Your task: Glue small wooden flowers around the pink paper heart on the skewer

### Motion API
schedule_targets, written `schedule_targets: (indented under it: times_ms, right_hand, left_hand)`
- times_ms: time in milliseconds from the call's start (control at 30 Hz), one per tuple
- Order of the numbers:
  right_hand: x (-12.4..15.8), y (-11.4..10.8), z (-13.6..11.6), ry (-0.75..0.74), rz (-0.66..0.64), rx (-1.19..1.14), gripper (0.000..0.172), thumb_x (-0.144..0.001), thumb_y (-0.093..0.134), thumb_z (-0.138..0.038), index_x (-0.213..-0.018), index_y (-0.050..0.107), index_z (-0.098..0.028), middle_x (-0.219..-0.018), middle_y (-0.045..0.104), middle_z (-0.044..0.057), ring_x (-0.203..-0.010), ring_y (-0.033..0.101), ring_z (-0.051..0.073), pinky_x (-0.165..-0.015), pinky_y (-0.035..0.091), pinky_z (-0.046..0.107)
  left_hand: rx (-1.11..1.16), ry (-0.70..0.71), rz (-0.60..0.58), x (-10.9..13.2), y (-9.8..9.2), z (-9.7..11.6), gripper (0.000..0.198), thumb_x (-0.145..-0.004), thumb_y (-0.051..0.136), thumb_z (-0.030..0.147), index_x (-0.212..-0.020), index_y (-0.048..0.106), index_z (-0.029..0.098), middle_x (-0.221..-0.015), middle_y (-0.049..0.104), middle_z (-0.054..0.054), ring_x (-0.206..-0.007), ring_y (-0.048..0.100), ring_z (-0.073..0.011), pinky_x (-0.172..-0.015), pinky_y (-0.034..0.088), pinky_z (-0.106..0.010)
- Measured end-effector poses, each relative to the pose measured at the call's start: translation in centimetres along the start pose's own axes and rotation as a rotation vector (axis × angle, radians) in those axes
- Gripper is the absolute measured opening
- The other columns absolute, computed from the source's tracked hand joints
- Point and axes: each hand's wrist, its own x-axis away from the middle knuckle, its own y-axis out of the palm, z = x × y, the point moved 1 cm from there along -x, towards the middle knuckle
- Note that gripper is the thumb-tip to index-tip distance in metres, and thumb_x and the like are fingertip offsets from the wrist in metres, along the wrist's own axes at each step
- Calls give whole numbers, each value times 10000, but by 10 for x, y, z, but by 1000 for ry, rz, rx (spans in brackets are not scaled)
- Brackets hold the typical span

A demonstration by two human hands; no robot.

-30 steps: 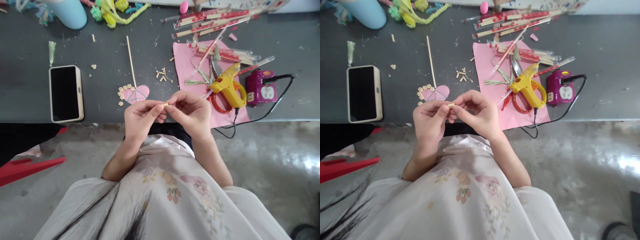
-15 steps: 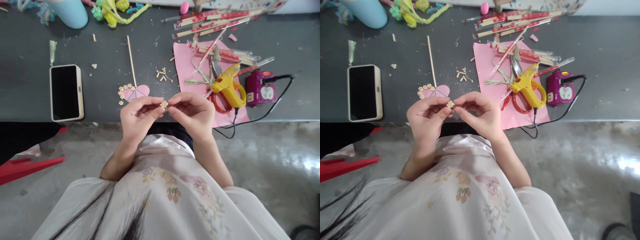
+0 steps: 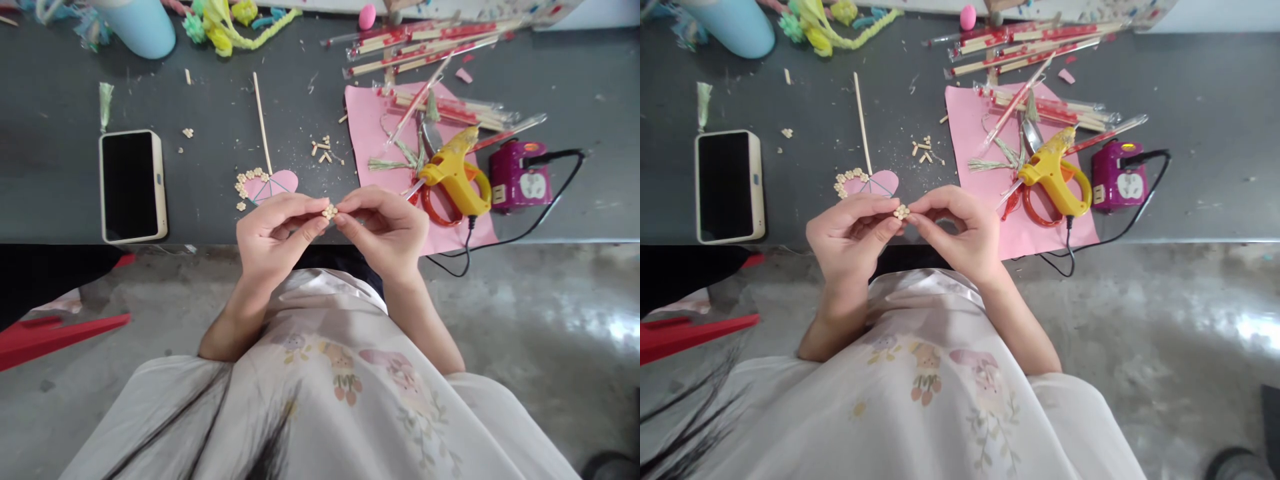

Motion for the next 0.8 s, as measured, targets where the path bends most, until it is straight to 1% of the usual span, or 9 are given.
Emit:
schedule_targets:
  times_ms: [67,133,200,333,533,633,800]
  right_hand:
    - [0,0,0,-18,6,-2,43,-848,743,-278,-882,737,-253,-844,721,-3,-801,673,137,-703,591,273]
    - [1,1,0,-33,11,-6,34,-848,742,-263,-880,738,-254,-840,721,-4,-796,671,135,-701,585,269]
    - [1,1,0,-27,13,5,26,-851,738,-267,-871,738,-252,-838,722,0,-796,670,139,-701,583,275]
    - [2,1,0,4,9,30,58,-851,735,-304,-856,736,-247,-838,722,9,-794,670,153,-696,584,299]
    - [1,2,-2,-3,2,-1,25,-852,734,-272,-859,735,-248,-833,721,2,-783,668,143,-689,574,289]
    - [1,2,-3,14,2,6,46,-850,737,-289,-863,738,-245,-841,723,5,-795,676,150,-701,584,297]
    - [0,2,-5,36,8,10,78,-845,743,-301,-897,741,-244,-858,728,10,-811,684,154,-724,599,303]
  left_hand:
    - [20,42,-22,0,0,-1,159,-756,831,277,-911,798,281,-870,748,-5,-694,693,-107,-636,601,-246]
    - [38,60,-36,0,0,-3,177,-748,837,273,-919,798,290,-874,751,-3,-688,694,-105,-628,603,-245]
    - [42,41,-29,0,0,-6,185,-726,852,288,-903,798,294,-866,751,-1,-678,695,-108,-626,610,-253]
    - [53,22,-35,0,1,-7,158,-754,834,287,-906,797,309,-876,755,2,-680,697,-104,-629,627,-245]
    - [88,-55,-10,1,2,-9,158,-730,849,345,-870,792,303,-868,756,3,-673,700,-109,-624,638,-253]
    - [108,-122,0,1,2,-13,204,-700,865,386,-858,779,290,-856,760,5,-645,695,-106,-620,639,-261]
    - [185,-209,4,-2,5,-18,246,-694,865,432,-844,769,264,-756,755,15,-611,697,-106,-588,624,-249]
